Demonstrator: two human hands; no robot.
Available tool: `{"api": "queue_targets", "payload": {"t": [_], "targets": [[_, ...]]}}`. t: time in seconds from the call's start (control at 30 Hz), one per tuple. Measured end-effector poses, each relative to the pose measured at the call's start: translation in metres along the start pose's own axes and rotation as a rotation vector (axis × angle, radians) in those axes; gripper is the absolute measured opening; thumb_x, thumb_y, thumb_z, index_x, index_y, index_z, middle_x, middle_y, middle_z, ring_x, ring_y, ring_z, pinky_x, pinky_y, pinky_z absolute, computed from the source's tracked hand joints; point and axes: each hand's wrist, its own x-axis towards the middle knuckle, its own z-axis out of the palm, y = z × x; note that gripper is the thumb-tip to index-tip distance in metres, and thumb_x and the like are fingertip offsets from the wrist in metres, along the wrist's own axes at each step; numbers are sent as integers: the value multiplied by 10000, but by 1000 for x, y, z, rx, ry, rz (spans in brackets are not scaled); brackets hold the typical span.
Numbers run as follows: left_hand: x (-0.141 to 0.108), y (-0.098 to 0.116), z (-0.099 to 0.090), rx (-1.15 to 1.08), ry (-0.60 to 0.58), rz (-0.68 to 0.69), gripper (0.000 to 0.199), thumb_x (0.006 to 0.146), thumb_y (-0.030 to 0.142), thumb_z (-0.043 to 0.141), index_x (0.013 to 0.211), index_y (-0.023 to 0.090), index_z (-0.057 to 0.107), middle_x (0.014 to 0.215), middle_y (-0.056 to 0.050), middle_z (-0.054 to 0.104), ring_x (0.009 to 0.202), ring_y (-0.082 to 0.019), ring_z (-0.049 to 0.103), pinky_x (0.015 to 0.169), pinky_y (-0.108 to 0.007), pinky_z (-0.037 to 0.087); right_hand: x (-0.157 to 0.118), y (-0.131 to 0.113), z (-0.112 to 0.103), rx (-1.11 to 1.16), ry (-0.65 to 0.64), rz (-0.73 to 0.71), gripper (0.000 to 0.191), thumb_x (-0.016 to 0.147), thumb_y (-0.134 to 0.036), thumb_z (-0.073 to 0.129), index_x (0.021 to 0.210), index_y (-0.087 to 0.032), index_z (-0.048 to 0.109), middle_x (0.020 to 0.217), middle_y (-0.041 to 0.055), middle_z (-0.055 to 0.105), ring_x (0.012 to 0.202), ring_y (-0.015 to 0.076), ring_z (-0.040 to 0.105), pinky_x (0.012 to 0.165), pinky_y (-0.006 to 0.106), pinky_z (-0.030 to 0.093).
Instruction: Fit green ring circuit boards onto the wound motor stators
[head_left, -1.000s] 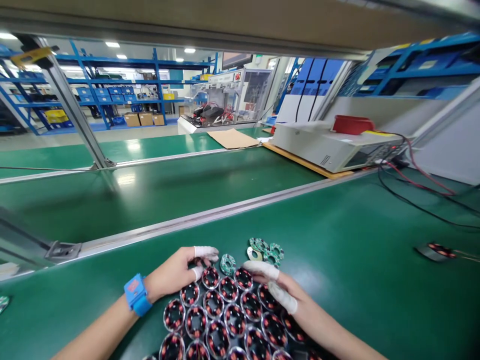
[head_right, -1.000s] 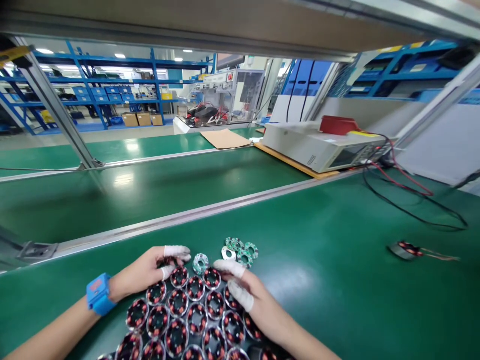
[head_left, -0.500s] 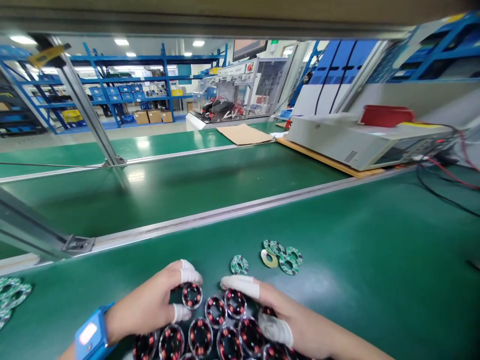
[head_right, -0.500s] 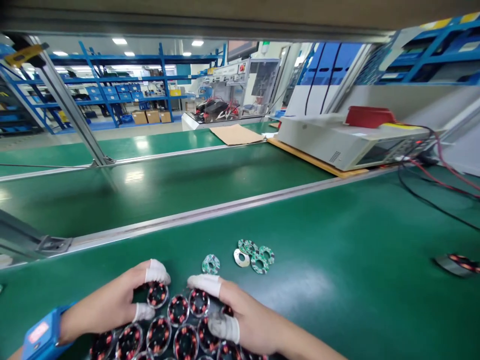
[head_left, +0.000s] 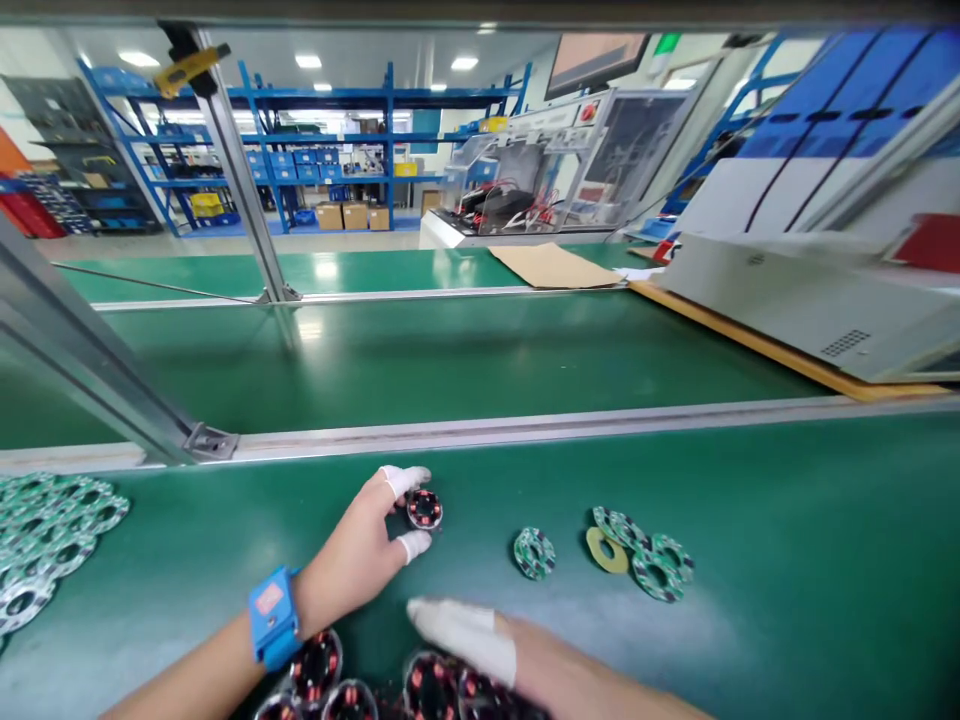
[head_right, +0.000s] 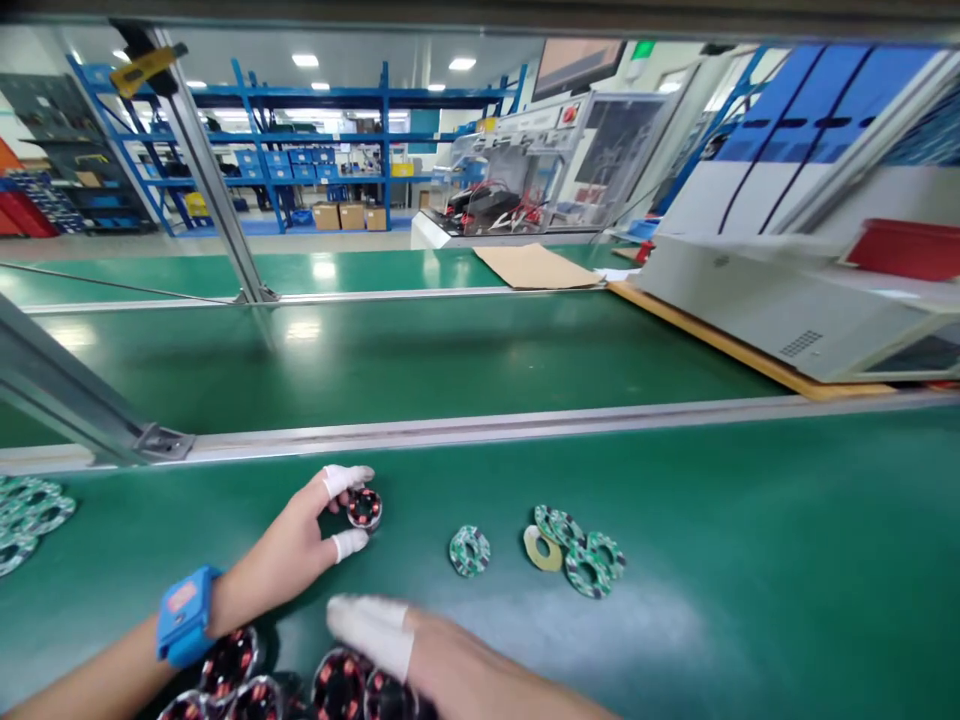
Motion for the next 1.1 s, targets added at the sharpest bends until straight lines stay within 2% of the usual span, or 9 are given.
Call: {"api": "queue_targets", "payload": {"t": [0.13, 0.2, 0.33, 0.43, 0.63, 0.77, 0.9, 1.0, 1.1], "targets": [[-7, 6, 5, 35, -5, 17, 495, 688, 163, 656, 1165, 215, 538, 1106, -77, 550, 1040, -232, 494, 959, -391, 383, 2, 20, -8, -200, 513, 123, 314, 897, -393, 424, 1055, -226, 637, 837, 71, 661, 726, 173, 625, 693, 321, 546], [-7, 9, 5, 73, -26, 33, 509, 656, 164, 689, 1143, 208, 550, 1074, -70, 563, 1011, -235, 496, 930, -388, 394, 10, 25, -14, -368, 469, 119, 281, 849, -312, 521, 1099, -215, 606, 840, 61, 619, 613, 135, 564, 594, 284, 531], [-2, 11, 1, 156, -76, 57, 436, 632, 154, 712, 1052, 191, 600, 985, -51, 592, 914, -222, 505, 829, -356, 410, 29, 25, -11, -691, 276, -56, 361, 805, -282, 597, 1152, -190, 566, 974, 97, 610, 743, 172, 565, 622, 301, 516], [2, 11, -2, 200, -100, 93, 340, 647, 148, 701, 977, 196, 632, 928, -38, 608, 873, -209, 498, 780, -326, 393, 36, 23, -4, -857, 286, -204, 218, 890, -196, 449, 985, -160, 641, 787, 75, 636, 681, 172, 551, 547, 274, 480], [6, 14, -10, 314, -157, 169, 150, 716, 201, 678, 861, 215, 643, 847, -13, 614, 862, -197, 476, 755, -297, 344, 31, 16, 2, -1002, 206, -461, 385, 909, -91, 273, 874, -79, 657, 633, 93, 605, 624, 200, 542, 527, 313, 457], [6, 14, -12, 356, -170, 171, 92, 754, 240, 652, 843, 223, 646, 846, -20, 614, 877, -204, 476, 761, -303, 336, 33, 12, 5, -978, -42, -384, 337, 909, -111, 327, 841, -105, 656, 639, 72, 616, 580, 184, 540, 455, 284, 426], [4, 11, -9, 289, -175, 154, 210, 751, 205, 651, 957, 238, 631, 963, -16, 622, 914, -203, 486, 812, -321, 357, 25, 8, -21, -755, 165, -303, 245, 903, -269, 453, 973, -126, 640, 782, 69, 685, 687, 157, 619, 593, 255, 499], [1, 10, -8, 235, -194, 133, 325, 737, 150, 635, 1048, 238, 599, 1016, -16, 614, 946, -204, 492, 859, -341, 381, 12, 6, -51, -853, 244, 82, 195, 802, -222, 580, 977, -188, 658, 894, 65, 700, 766, 185, 646, 648, 274, 504], [0, 13, -13, 193, -211, 97, 530, 686, 36, 575, 1187, 198, 510, 1145, -50, 563, 1061, -210, 473, 948, -355, 370, 6, 6, -66, -946, 45, 360, 355, 660, -122, 637, 992, -242, 669, 956, 52, 686, 834, 222, 635, 659, 282, 489]]}}
